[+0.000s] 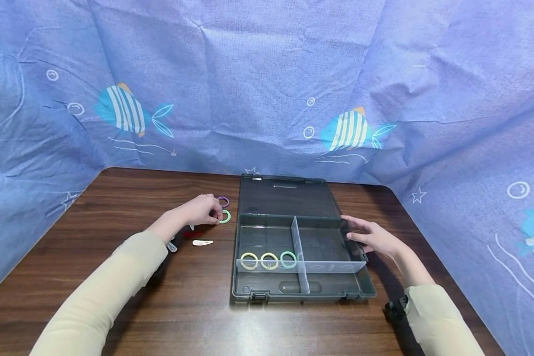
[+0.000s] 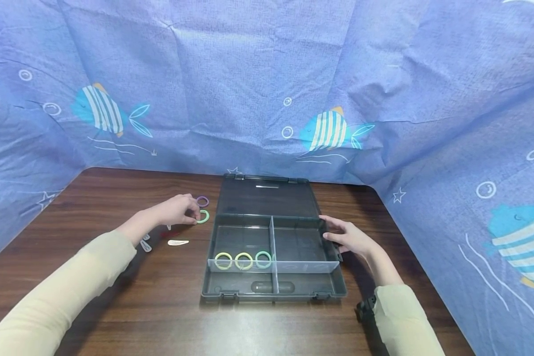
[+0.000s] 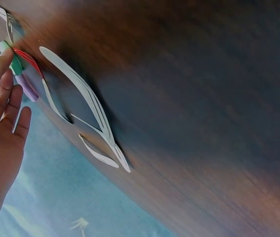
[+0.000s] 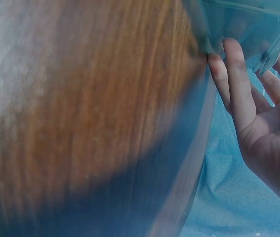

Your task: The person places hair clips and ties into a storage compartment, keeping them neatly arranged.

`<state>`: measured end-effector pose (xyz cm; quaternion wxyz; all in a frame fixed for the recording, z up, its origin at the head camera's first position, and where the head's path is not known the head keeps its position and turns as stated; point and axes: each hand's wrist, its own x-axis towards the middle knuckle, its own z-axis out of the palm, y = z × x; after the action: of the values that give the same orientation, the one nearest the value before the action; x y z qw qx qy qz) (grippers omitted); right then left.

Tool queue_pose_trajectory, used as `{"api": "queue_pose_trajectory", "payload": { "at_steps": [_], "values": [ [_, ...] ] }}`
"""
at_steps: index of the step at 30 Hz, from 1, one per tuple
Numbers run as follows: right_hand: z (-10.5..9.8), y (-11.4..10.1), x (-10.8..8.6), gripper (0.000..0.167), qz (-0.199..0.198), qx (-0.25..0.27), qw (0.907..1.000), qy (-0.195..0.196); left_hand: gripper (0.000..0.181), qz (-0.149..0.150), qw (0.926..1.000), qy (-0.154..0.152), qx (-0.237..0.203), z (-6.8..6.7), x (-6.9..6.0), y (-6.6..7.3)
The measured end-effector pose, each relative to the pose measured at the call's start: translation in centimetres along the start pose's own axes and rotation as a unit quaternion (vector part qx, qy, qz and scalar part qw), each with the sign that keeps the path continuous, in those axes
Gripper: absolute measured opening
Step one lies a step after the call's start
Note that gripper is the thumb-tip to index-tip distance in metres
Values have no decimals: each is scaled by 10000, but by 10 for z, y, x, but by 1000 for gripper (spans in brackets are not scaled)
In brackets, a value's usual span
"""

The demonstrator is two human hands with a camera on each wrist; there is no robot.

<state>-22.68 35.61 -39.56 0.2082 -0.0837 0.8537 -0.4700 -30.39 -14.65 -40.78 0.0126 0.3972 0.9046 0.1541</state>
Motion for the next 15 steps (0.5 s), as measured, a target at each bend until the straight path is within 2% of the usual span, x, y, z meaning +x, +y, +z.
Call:
{"api": "queue_pose_trajectory", "payload": {
  "at_steps": [8, 15],
  "values": [
    [0, 1, 1, 61, -25, 37, 10000, -18, 7, 51, 9999, 68, -99, -3, -3, 4],
    [-1, 2, 1, 64, -25, 45, 10000, 4, 7, 117, 9995, 298, -45, -7, -5, 8]
  ]
}}
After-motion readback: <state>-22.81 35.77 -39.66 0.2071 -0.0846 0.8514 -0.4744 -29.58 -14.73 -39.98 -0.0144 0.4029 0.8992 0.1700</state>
